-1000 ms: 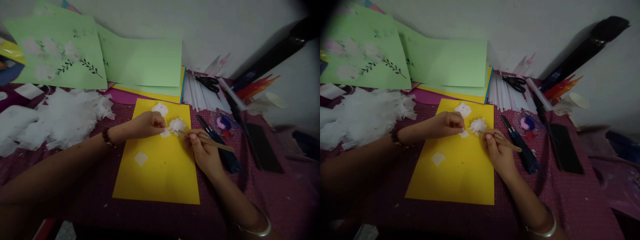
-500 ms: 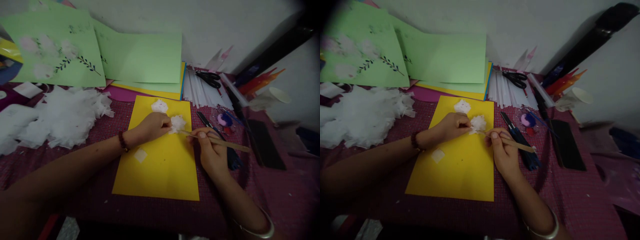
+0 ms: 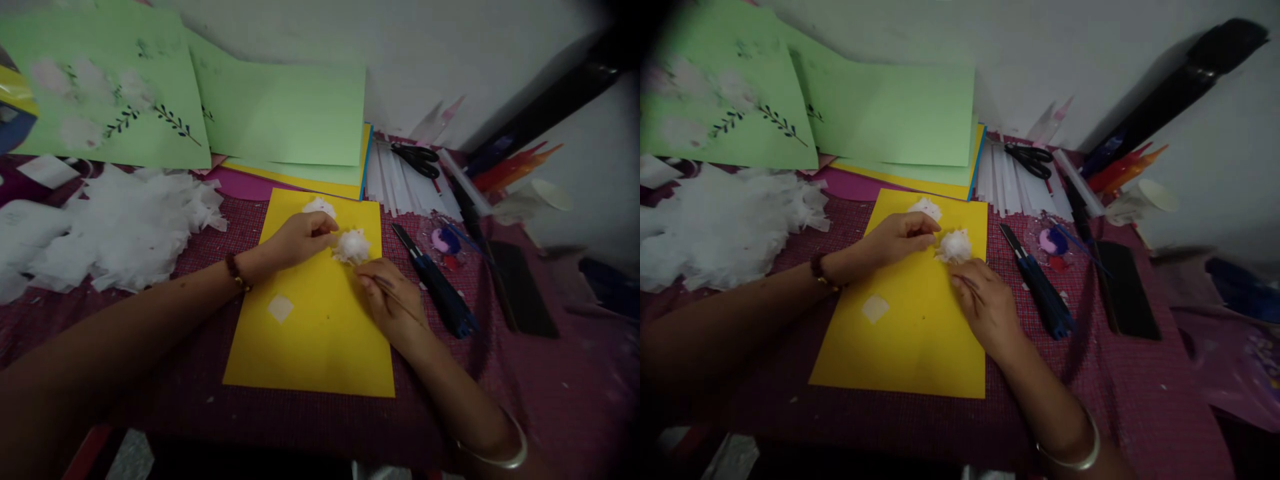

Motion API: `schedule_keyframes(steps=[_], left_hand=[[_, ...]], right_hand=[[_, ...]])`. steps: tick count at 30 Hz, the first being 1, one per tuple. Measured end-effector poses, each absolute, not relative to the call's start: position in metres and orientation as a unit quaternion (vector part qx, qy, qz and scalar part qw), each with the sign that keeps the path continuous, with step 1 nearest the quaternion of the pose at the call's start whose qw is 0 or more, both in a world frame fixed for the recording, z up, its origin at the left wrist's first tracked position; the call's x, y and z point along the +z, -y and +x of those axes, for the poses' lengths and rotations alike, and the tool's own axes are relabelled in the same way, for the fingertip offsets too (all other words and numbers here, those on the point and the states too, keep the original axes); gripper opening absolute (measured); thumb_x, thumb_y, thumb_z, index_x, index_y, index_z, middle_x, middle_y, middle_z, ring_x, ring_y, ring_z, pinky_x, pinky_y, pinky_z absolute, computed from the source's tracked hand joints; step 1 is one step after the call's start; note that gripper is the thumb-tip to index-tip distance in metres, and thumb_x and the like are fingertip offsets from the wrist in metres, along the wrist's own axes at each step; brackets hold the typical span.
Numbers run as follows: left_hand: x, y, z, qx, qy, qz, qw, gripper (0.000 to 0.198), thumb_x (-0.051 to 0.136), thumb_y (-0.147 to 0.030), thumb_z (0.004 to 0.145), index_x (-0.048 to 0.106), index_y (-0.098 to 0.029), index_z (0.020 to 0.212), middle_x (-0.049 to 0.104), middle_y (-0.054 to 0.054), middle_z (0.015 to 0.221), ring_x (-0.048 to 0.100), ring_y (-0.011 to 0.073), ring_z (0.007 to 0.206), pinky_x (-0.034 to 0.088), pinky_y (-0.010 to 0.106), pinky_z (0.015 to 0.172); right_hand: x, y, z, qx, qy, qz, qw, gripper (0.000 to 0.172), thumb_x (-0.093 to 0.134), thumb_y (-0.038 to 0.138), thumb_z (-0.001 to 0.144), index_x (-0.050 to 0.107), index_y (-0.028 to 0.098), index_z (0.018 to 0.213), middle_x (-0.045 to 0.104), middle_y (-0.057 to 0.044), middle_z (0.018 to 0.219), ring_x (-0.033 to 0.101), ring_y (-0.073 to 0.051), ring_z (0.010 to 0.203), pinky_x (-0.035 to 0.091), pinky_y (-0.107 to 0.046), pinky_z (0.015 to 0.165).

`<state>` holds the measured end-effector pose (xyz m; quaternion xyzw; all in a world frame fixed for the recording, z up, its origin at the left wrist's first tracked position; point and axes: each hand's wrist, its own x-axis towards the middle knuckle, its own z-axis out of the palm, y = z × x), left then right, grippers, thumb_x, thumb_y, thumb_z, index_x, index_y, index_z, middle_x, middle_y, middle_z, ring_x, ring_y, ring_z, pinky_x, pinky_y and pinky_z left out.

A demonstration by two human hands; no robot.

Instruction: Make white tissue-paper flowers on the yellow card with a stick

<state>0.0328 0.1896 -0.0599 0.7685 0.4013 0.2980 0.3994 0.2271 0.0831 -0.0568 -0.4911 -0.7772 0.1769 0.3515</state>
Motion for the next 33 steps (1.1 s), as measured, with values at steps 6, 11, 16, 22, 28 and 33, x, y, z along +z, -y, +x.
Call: schedule_keyframes(steps=[6,11,16,22,28,33], left_hand=[[-0.044,-0.192,0.023,0.241,-0.405,0.734,0.489,0.013,0.054,-0.019,0.077,0.062,-0.013,0.086,0.061,-0.001,0.07,0.054,0.0079,0.063,0.042,0.02,0.06],[-0.017,-0.166,-0.016,0.067,-0.395,0.803,0.442,0.011,0.054,-0.018,0.074,0.063,-0.015,0.08,0.061,-0.001,0.068,0.05,0.0083,0.058,0.035,0.02,0.054],[-0.008,-0.126,-0.041,-0.022,-0.423,0.86,0.283,0.015,0.056,-0.017,0.069,0.061,-0.017,0.083,0.061,0.0,0.073,0.049,0.0114,0.061,0.032,0.023,0.055],[-0.017,-0.113,-0.034,-0.041,-0.429,0.859,0.277,0.006,0.051,-0.019,0.074,0.056,-0.017,0.075,0.059,0.003,0.077,0.05,0.0126,0.064,0.032,0.023,0.056],[0.004,-0.133,-0.006,-0.005,-0.354,0.87,0.343,0.005,0.052,-0.012,0.066,0.055,-0.016,0.067,0.058,0.0,0.073,0.047,0.009,0.061,0.034,0.021,0.055],[0.007,-0.168,0.027,0.08,-0.325,0.842,0.423,0.007,0.05,-0.011,0.064,0.053,-0.016,0.068,0.053,-0.004,0.06,0.042,0.0065,0.053,0.029,0.019,0.048]], right_hand=[[-0.055,-0.082,0.226,0.168,0.777,-0.498,0.345,0.014,0.046,0.025,0.094,0.06,0.025,0.097,0.063,-0.006,0.089,0.062,-0.019,0.083,0.051,-0.036,0.073],[-0.053,-0.081,0.233,0.277,0.626,-0.571,0.453,0.02,0.047,0.035,0.094,0.062,0.022,0.088,0.063,-0.003,0.077,0.06,-0.016,0.066,0.049,-0.034,0.063],[-0.054,-0.084,0.239,0.376,0.558,-0.558,0.486,0.022,0.051,0.04,0.092,0.063,0.024,0.084,0.061,-0.002,0.076,0.057,-0.015,0.061,0.046,-0.033,0.059],[-0.05,-0.085,0.236,0.328,0.602,-0.558,0.467,0.027,0.049,0.038,0.093,0.059,0.021,0.075,0.058,0.0,0.07,0.056,-0.015,0.063,0.046,-0.03,0.06],[-0.051,-0.088,0.233,0.319,0.599,-0.552,0.484,0.025,0.05,0.037,0.092,0.058,0.021,0.075,0.058,-0.001,0.073,0.055,-0.014,0.061,0.046,-0.029,0.056],[-0.049,-0.089,0.235,0.304,0.587,-0.566,0.492,0.022,0.049,0.037,0.093,0.058,0.022,0.079,0.057,-0.002,0.072,0.055,-0.014,0.059,0.046,-0.03,0.054]])
